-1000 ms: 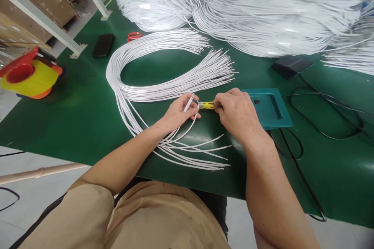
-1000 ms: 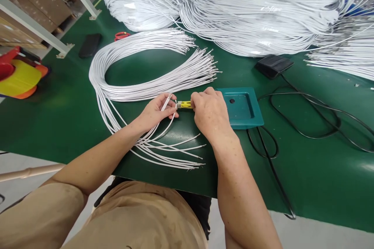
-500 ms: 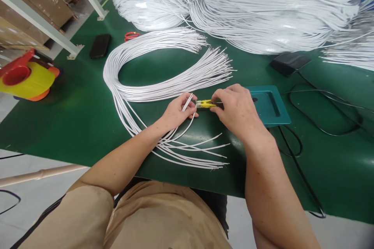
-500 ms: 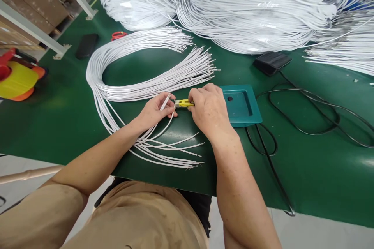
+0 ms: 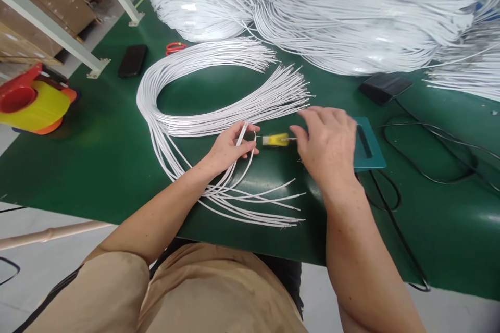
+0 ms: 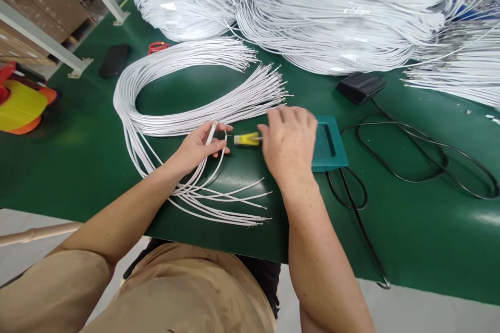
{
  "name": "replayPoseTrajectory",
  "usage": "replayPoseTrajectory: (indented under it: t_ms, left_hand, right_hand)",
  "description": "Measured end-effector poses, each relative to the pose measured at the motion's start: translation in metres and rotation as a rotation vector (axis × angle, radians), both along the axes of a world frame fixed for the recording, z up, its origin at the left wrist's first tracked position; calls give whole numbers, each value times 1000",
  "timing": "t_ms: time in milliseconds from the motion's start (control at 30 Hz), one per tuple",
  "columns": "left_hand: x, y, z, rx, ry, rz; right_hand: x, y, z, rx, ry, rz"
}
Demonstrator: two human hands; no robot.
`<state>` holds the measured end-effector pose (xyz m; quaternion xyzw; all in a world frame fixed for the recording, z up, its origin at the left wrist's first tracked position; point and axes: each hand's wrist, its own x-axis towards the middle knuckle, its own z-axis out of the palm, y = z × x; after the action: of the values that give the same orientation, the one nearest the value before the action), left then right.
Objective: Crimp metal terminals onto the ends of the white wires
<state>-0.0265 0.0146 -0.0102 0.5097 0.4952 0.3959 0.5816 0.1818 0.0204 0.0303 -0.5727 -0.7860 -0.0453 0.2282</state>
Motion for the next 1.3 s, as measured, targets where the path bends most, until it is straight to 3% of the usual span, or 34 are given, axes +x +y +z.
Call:
replayPoseTrajectory:
  t_ms: [133,233,333,433,500,600,700,767,1100,1300]
  left_hand:
    - [-4,1,-1,62,-75,12]
    - [-7,3,-4,77,-108,2]
    - [-11,3,-2,9,-91,-31]
    - [-16,2,3,-76,-45,-69]
    - [-20,1,7,-103,-18,-130]
    - [-23,0,9,-104,-41,-200]
    - [-24,1,8,-89,-106,-144]
    - [-23,2,7,-92,-127,-108]
    - [-13,-4,4,-41,-132,-65]
    - [-7,-4,7,-19,-217,-18]
  right_hand:
    - [-34,-16,1,-210,89,645]
    - [-57,-29,-8,-258,-95,792]
    - [-65,-37,-9,-452,-155,718]
    - [-58,-37,2,-838,1,656]
    - [-50,-32,8,-982,157,618]
    - [-40,-20,11,-912,436,398]
    - [-35,-11,8,-870,702,213]
    - [-34,-9,5,-902,805,160]
    - [-40,-5,-4,-873,1196,174]
    - [-42,-3,-11,-958,1420,163]
